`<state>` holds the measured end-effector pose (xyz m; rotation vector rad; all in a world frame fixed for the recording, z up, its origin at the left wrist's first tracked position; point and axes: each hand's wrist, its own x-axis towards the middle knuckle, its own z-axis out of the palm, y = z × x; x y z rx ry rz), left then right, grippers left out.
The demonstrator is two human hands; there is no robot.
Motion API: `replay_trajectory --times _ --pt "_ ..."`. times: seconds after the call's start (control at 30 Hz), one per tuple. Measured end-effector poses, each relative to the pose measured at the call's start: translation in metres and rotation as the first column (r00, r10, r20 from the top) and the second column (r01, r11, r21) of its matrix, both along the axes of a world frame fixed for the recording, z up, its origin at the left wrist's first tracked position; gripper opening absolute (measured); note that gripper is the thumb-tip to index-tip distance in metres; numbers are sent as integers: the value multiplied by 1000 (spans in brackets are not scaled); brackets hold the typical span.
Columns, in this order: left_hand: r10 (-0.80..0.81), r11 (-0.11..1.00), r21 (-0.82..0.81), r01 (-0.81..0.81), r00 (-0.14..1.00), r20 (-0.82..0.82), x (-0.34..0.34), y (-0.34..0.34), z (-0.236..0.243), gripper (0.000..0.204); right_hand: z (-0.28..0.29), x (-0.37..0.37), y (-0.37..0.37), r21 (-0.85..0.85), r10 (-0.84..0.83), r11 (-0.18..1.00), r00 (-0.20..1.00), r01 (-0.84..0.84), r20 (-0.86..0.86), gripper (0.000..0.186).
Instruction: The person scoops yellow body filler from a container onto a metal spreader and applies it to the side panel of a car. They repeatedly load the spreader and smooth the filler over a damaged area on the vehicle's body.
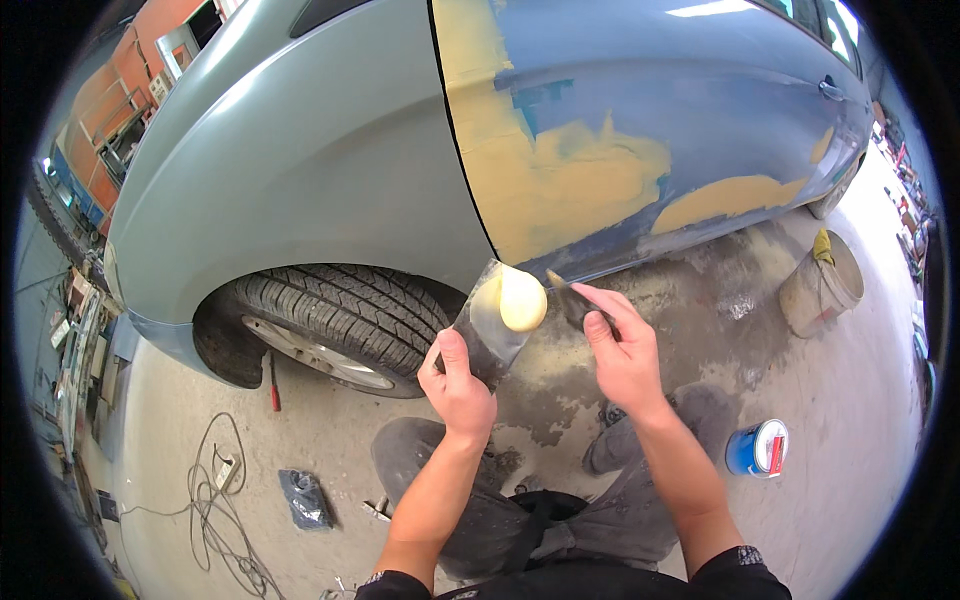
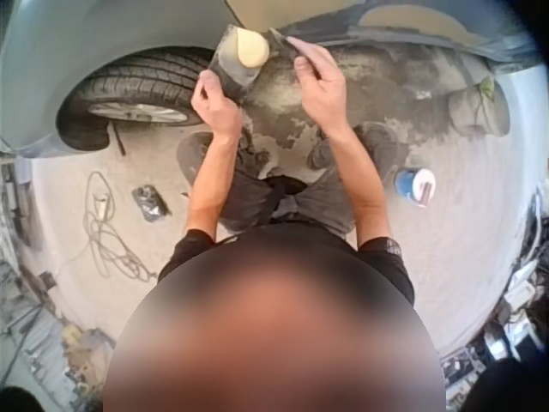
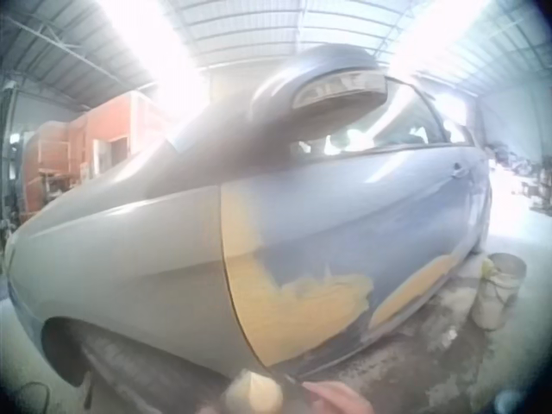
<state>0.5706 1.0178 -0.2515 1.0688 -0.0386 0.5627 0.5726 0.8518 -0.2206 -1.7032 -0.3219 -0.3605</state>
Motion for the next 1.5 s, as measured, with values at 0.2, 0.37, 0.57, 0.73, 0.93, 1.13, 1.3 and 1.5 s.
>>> replay_trajectory --times 0.2,0.37,0.57,0.73,0.93,1.13,1.3,1.5 --pt "118 870 434 -233 954 275 -4 -9 -4 31 -8 -19 36 -208 -58 968 930 142 363 34" --pt "157 863 420 -282 939 307 1 6 -3 32 -27 -35 45 -123 105 989 967 -78 233 25" --pt "194 967 113 -230 944 267 -5 9 0 38 6 16 16 823 300 559 950 -104 -84 31" --pt "-115 988 -107 113 993 -19 -3 -2 4 38 19 21 -1 881 498 341 857 -329 128 37" --pt "-66 978 -199 63 998 -5 -1 -2 6 37 -3 6 -6 -212 117 964 972 -160 -202 29" --pt "144 868 433 -243 958 248 -3 -9 -6 35 -7 -7 22 267 -70 960 994 89 -79 28" --pt "70 713 622 -323 916 396 -2 -4 -4 32 -17 -28 40 128 -57 991 990 40 132 29" --pt "170 805 495 -328 926 338 3 6 -1 41 -23 -21 34 156 223 962 974 -225 34 27"
